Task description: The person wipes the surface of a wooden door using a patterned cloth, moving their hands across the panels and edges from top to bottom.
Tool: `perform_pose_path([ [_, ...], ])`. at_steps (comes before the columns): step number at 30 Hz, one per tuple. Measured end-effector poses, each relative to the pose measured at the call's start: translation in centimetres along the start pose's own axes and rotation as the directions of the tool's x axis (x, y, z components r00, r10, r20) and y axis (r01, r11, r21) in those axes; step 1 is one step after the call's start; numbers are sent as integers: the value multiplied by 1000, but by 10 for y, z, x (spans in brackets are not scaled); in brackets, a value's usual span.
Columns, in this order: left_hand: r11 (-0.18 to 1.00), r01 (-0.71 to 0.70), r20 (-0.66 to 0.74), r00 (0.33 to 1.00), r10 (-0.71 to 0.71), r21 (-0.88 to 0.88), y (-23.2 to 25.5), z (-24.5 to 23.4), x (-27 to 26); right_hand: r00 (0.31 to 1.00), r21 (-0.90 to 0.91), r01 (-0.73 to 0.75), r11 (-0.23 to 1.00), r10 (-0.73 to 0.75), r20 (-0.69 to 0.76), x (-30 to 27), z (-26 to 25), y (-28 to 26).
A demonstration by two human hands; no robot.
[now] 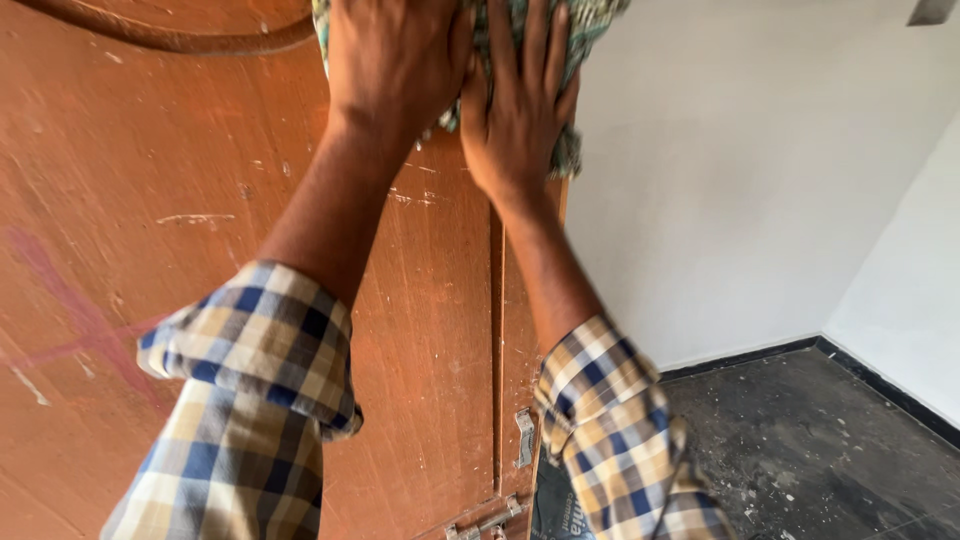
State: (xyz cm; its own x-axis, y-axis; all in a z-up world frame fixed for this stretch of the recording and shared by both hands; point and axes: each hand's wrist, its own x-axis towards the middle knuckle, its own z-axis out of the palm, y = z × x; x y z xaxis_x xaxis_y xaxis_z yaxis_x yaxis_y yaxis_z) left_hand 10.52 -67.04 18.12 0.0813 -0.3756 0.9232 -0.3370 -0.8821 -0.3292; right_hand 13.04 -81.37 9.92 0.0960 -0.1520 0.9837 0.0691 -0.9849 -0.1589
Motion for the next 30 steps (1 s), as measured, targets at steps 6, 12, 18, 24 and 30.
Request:
perform_pose_path([
  [6,982,-130,-69,990,122,-137,-5,-4,-46,997,61,-73,995,73,9,-51,-13,-28],
  [12,977,-205,-40,978,203,-62,-25,-9,-87,985,165,-161,973,147,90,-90,-31,-65],
  [18,969,-236,-22,972,235,-70,-58,-30,-121,983,216,-161,963,139,116,-117,-42,-108],
  [24,969,-231,-58,972,227,-88,-103,-52,-143,985,187,-140,972,119,121,-128,-43,-157],
  [30,976,-180,-35,984,177,-123,-150,-78,-164,992,150,-72,986,55,113,-128,-47,-209],
])
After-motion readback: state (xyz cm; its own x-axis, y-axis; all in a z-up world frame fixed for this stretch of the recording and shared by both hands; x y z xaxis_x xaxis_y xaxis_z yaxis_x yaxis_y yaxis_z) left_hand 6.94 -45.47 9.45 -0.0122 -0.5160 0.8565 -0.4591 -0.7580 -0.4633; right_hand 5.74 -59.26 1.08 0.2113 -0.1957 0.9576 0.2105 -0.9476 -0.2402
